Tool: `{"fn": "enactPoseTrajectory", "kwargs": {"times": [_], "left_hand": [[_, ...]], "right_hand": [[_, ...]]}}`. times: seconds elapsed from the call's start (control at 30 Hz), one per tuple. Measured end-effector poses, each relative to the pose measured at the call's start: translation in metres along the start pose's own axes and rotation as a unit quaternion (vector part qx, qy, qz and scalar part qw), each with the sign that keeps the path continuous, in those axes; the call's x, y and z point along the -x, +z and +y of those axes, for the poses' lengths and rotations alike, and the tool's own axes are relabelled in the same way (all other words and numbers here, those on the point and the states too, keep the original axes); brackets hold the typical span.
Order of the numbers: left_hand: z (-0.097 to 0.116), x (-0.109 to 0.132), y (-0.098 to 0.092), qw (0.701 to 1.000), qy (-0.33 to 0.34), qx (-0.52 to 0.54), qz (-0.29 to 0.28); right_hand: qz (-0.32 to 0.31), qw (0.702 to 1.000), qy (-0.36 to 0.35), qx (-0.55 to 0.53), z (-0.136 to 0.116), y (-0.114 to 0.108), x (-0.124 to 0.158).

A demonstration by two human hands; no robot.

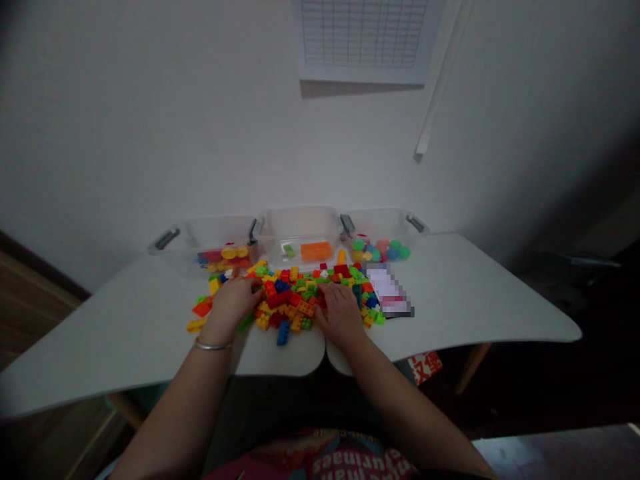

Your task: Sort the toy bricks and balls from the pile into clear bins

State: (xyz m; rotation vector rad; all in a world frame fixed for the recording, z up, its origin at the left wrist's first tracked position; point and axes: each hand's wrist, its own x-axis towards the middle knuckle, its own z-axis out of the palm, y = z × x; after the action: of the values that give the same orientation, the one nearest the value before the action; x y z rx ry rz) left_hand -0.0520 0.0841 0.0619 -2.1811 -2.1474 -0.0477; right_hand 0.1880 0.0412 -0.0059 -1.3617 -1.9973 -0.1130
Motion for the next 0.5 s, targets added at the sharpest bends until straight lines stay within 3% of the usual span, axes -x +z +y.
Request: {"fn": "enactPoseTrajectory", "kwargs": {"times": [0.27, 0.4, 0.5], "left_hand": [[-0.012, -0.007, 0.012, 0.989, -0.026, 0.142, 0.034], [-0.022, -0.017, 0.014, 0.958, -0.029, 0.265, 0.103], [-0.028, -0.025, 0.008, 0.930, -0.022, 0.346, 0.121]], "right_hand": [[-0.002, 1.000, 0.000, -0.002, -0.001, -0.001, -0.001], [-0.004, 1.000, 0.001, -0.005, -0.001, -0.002, -0.001], [-0.004, 1.000, 0.003, -0.011, -0.001, -0.002, -0.001]]}}
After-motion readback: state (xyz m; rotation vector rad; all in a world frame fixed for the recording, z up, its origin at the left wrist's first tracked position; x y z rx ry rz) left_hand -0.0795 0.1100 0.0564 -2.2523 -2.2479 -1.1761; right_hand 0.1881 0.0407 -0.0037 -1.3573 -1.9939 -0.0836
